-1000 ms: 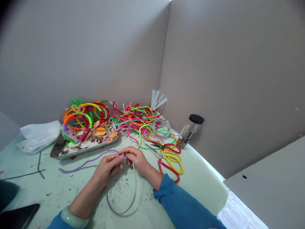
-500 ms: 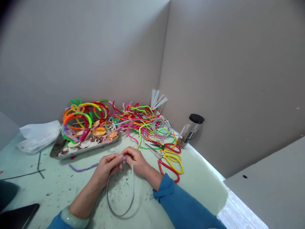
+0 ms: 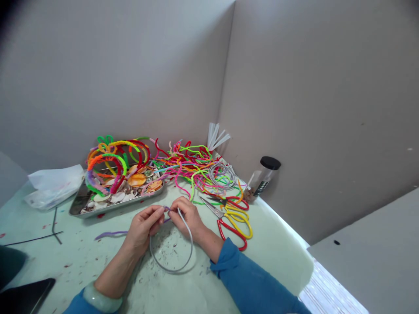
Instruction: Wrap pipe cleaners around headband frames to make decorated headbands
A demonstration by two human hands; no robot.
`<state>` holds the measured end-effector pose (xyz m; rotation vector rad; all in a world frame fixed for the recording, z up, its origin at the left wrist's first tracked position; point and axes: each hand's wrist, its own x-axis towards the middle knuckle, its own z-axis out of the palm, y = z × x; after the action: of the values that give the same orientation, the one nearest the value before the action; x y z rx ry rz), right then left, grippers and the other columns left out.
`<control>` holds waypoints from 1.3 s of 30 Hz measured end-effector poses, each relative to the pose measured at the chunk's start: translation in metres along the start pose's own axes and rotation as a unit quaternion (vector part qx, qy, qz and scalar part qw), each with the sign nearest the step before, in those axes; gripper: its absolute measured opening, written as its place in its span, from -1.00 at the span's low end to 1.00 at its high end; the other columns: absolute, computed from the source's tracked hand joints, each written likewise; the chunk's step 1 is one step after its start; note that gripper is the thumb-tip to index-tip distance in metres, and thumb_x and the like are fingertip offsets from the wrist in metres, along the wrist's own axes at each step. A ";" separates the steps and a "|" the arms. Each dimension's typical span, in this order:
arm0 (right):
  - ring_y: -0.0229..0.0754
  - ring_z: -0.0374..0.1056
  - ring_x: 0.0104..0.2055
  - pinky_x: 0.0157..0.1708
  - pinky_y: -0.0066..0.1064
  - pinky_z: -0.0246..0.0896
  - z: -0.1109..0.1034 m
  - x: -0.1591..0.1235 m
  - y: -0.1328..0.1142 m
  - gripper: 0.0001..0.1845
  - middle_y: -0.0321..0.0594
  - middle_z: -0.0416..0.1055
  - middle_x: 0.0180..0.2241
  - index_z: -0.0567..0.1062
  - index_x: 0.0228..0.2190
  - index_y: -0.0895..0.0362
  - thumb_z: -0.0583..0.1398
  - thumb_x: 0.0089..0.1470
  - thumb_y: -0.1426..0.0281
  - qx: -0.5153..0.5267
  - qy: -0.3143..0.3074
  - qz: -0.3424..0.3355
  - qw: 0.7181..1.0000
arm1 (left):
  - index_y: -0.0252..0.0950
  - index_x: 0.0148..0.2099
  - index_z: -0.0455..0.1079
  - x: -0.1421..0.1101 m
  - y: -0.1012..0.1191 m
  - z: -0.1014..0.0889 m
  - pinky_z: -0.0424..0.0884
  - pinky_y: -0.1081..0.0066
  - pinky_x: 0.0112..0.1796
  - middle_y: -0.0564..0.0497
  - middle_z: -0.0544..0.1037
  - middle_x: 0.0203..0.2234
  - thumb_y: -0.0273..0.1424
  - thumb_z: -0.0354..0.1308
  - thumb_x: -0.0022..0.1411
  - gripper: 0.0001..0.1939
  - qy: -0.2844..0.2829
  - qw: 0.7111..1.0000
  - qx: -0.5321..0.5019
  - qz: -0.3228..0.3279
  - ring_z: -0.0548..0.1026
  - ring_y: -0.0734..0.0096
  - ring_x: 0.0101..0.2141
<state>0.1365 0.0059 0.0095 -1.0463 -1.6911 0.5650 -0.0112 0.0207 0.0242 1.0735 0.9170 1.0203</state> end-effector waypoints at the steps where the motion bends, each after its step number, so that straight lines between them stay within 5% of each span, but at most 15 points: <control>1: -0.21 0.22 -0.32 -0.28 -0.39 0.13 0.000 0.000 0.000 -0.92 -0.23 0.28 -0.40 0.35 -0.46 0.12 0.12 0.07 0.43 -0.002 0.006 -0.001 1.000 | -0.36 -0.39 0.38 0.001 0.000 0.000 -0.14 0.58 -0.69 0.17 0.30 -0.71 -0.18 0.26 -0.05 -0.67 0.009 1.000 -0.003 -0.001 0.03 0.73 -0.74; 9: -0.27 0.17 -0.45 -0.41 -0.46 0.08 0.003 -0.002 0.005 -0.84 -0.31 0.26 -0.52 0.35 -0.49 0.13 0.12 0.08 0.34 -0.017 -0.019 0.029 0.999 | -0.35 -0.17 0.41 0.003 -0.001 0.000 -0.11 0.60 -0.70 0.20 0.27 -0.70 -0.19 0.29 -0.08 -0.55 0.058 0.998 -0.008 0.011 0.06 0.71 -0.72; 17: -0.30 0.07 -0.48 -0.45 -0.47 0.01 -0.001 -0.002 0.000 -0.69 -0.34 0.14 -0.55 0.24 -0.58 0.13 0.05 0.15 0.27 0.009 0.010 0.047 0.999 | -0.36 -0.14 0.48 0.002 -0.002 -0.002 -0.14 0.57 -0.68 0.14 0.31 -0.67 -0.20 0.26 -0.04 -0.57 0.016 1.000 0.003 -0.001 0.04 0.72 -0.72; 27: -0.29 0.17 -0.49 -0.45 -0.48 0.08 -0.003 0.001 0.000 -0.73 -0.33 0.25 -0.54 0.35 -0.47 0.13 0.04 0.17 0.25 0.124 0.005 0.099 0.987 | -0.36 -0.18 0.49 0.002 -0.005 -0.001 -0.15 0.57 -0.68 0.12 0.35 -0.66 -0.23 0.26 -0.03 -0.61 0.001 1.000 0.003 -0.005 0.04 0.73 -0.72; 39: -0.27 0.22 -0.46 -0.43 -0.47 0.12 -0.005 0.005 0.007 -0.80 -0.30 0.33 -0.52 0.46 -0.45 0.16 0.14 0.07 0.29 0.085 0.139 0.089 0.982 | -0.40 -0.14 0.48 0.002 -0.003 -0.001 -0.14 0.57 -0.68 0.11 0.35 -0.66 -0.24 0.24 0.00 -0.60 -0.007 1.000 0.009 -0.005 0.04 0.73 -0.72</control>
<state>0.1437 0.0136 0.0086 -1.1031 -1.2899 0.6349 -0.0110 0.0220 0.0204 1.0883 0.9212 0.9965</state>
